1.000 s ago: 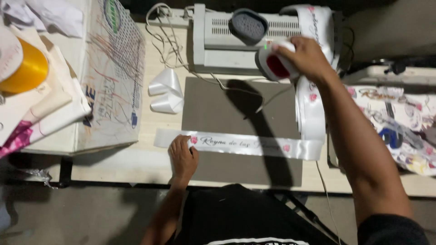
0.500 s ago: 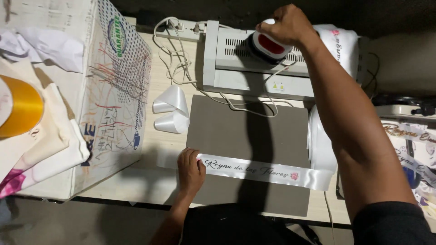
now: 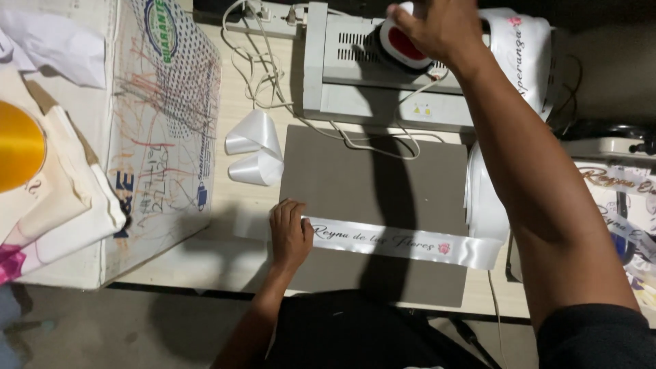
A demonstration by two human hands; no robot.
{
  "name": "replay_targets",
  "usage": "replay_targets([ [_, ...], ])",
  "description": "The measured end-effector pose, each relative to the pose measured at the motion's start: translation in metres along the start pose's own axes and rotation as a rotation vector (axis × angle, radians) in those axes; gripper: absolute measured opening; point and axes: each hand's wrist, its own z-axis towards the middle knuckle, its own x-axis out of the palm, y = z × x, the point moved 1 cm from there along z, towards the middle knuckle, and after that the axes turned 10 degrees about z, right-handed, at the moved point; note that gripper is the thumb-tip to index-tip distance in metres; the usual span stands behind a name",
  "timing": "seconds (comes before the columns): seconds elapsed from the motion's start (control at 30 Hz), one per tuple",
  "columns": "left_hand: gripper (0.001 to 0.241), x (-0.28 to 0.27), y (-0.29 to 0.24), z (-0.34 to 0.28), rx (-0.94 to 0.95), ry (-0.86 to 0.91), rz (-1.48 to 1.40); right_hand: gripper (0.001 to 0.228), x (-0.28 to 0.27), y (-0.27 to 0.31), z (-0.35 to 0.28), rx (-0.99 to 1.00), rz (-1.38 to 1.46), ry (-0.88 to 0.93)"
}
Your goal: The person aligns a white satin sash on a work surface and uses a handheld laser device to mark the fabric. They then handle a roll of yellow ribbon, unroll a section, and cut it with scissors.
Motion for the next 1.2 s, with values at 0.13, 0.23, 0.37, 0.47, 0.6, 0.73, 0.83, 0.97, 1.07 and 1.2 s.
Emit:
replay_targets([
  [0.13,0.035,-0.003,0.003,-0.005,-0.031,-0.001,-0.003,0.027,-0.016,0.045,-0.046,-0.133,-0.089,-0.188],
  [0.23,0.033,-0.011,0.006,-0.018,-0.042,-0.012,0.004,0.020,-0.001,0.065,-0.107,-0.286,0.206,-0.358],
  [0.37,0.035,-0.020,0.013,-0.035,-0.063,-0.003,0.043,0.021,0.060,0.051,-0.215,0.090,0.328,-0.161],
  [0.47,0.038,-0.023,0.023,-0.047,-0.046,0.007,0.066,0.022,0.089,0.043,-0.293,0.265,0.301,-0.055],
  [0.6,0.048,-0.028,0.046,-0.042,0.045,0.112,0.175,0.045,0.086,0.018,-0.378,0.367,0.041,0.055],
  [0.73,0.058,-0.015,0.076,-0.025,0.074,0.258,0.229,0.065,0.051,-0.012,-0.423,0.388,-0.074,0.138],
  [0.83,0.057,-0.028,0.076,-0.013,0.071,0.379,0.289,0.058,0.040,-0.026,-0.439,0.320,-0.185,0.213],
  [0.97,0.038,-0.039,0.082,-0.015,0.058,0.313,0.244,0.051,0.035,-0.029,-0.441,0.358,-0.243,0.286],
  [1.07,0.026,-0.042,0.090,-0.018,0.002,0.283,0.242,0.047,0.035,-0.037,-0.441,0.489,-0.259,0.388],
  [1.2,0.025,-0.042,0.108,-0.026,-0.143,0.255,0.148,0.036,0.039,-0.049,-0.446,0.397,-0.313,0.384],
])
